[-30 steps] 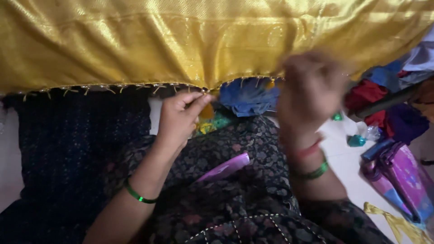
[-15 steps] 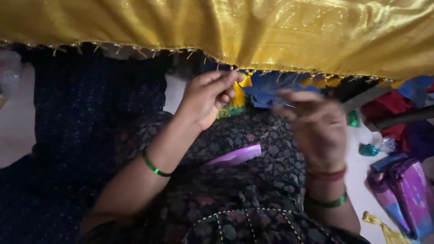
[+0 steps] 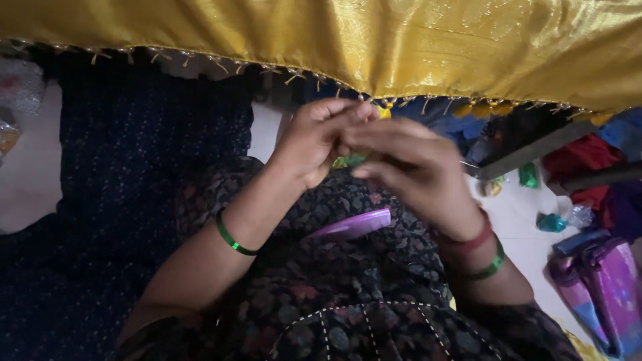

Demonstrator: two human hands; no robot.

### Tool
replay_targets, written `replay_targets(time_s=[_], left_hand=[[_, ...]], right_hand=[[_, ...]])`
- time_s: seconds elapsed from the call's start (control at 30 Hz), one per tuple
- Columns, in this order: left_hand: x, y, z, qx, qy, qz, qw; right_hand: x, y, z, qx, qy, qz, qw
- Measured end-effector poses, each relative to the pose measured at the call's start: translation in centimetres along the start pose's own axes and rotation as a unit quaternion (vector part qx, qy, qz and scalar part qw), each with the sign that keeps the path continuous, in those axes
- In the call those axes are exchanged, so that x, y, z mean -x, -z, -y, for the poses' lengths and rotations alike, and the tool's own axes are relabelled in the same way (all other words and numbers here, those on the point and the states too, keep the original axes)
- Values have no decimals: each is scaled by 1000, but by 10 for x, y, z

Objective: Adding decorative yellow tassels to the edge of a fabric.

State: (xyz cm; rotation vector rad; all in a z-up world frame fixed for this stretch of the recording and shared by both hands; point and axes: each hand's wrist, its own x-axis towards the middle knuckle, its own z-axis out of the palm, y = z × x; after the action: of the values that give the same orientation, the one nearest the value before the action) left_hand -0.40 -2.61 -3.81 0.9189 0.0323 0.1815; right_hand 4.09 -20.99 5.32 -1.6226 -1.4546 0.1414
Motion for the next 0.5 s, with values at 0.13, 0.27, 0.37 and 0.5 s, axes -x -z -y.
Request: replay_targets(time_s=[0.13,0.27,0.37,0.5], left_hand=[[-3,0,2,23,1,-27,999],[-5,8,6,-24,-1,-36,999],[-4,4,6,-25,6,-35,999],[-12,10,13,-39,29,-48,998]], right_hand=[[-15,-9,0,11,-34,29,999],[-14,-1,-1,53,12,63,997],[-11,0,-1,33,-27,73,996],[-8,0,-6,109,13,67,992]])
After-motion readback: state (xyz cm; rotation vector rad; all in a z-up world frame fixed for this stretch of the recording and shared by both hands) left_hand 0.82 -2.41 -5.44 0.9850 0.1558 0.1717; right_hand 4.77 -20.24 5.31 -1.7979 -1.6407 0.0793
